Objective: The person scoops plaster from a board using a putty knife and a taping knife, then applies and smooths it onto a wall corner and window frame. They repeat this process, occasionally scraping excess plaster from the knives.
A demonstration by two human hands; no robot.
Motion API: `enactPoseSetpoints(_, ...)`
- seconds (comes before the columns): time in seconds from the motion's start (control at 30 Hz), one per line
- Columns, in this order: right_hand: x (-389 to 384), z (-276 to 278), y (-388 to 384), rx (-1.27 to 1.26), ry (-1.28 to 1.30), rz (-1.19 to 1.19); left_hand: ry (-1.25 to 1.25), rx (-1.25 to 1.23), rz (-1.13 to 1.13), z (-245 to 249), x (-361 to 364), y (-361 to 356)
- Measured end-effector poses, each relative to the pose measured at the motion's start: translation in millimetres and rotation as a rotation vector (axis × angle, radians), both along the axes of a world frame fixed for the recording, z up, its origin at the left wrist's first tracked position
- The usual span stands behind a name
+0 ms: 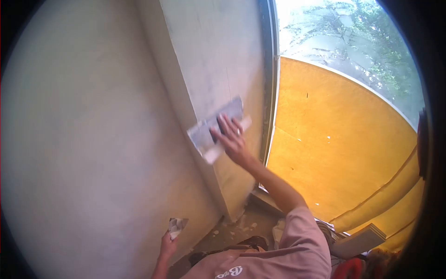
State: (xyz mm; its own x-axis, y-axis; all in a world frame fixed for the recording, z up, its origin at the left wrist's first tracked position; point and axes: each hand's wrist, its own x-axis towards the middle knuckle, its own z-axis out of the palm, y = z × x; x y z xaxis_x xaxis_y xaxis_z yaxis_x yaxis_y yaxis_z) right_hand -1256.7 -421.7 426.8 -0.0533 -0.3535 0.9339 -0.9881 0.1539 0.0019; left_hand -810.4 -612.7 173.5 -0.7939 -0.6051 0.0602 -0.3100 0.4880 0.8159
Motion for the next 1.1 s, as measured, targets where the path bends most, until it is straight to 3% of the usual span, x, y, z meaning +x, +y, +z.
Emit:
enactPoseSetpoints(0.07, 7, -72, 4, 0.027, -0.045, 0.005, -0.036, 0.009, 0.000, -13, 1, -5)
enactPoseSetpoints(0.23, 16, -241, 20, 0.223, -0.121, 0.014, -0.012, 0.323, -0.049, -36, -20, 4)
enactPoseSetpoints(0.4, 34, -322, 44, 0.308, -0.277, 0.066, -0.097, 0.654, -0.117, -62, -65, 23)
enactPoseSetpoints(0.5, 58, -323, 76, 0.421, -0.461, -0.015, -0.182, 1.086, -0.184, -91, -102, 28)
enactPoseSetpoints(0.57, 79, -317, 100, -0.049, -1.119, 0.303, -0.222, 1.212, -0.339, -91, -124, 37)
enactPoseSetpoints(0.6, 84, -318, 115, -0.034, -1.142, 0.289, -0.222, 1.191, -0.385, -91, -137, 47)
enactPoseSetpoints(0.67, 88, -325, 146, -0.321, -1.652, 0.437, -0.280, 1.278, -0.486, -86, -159, 58)
enactPoseSetpoints(0.7, 100, -295, 157, -0.473, -1.806, 0.461, -0.332, 1.372, -0.548, -80, -170, 58)
enactPoseSetpoints(0.77, 119, -243, 176, -0.472, -1.795, 0.451, -0.314, 1.349, -0.552, -45, -185, 75)
enactPoseSetpoints(0.83, 129, -229, 187, -0.480, -1.784, 0.438, -0.304, 1.324, -0.561, -16, -198, 84)
enactPoseSetpoints(0.9, 140, -232, 200, -0.098, -1.717, 0.410, -0.309, 1.371, -0.594, 2, -203, 88)
enactPoseSetpoints(0.93, 149, -211, 197, -0.094, -1.727, 0.403, -0.314, 1.382, -0.590, 9, -207, 87)
enactPoseSetpoints(1.0, 165, -152, 187, 0.083, -1.296, 0.427, -0.343, 1.294, -0.620, 26, -213, 86)
enactPoseSetpoints(1.1, 159, -162, 188, 0.218, -1.096, 0.395, -0.298, 1.270, -0.624, 53, -212, 93)
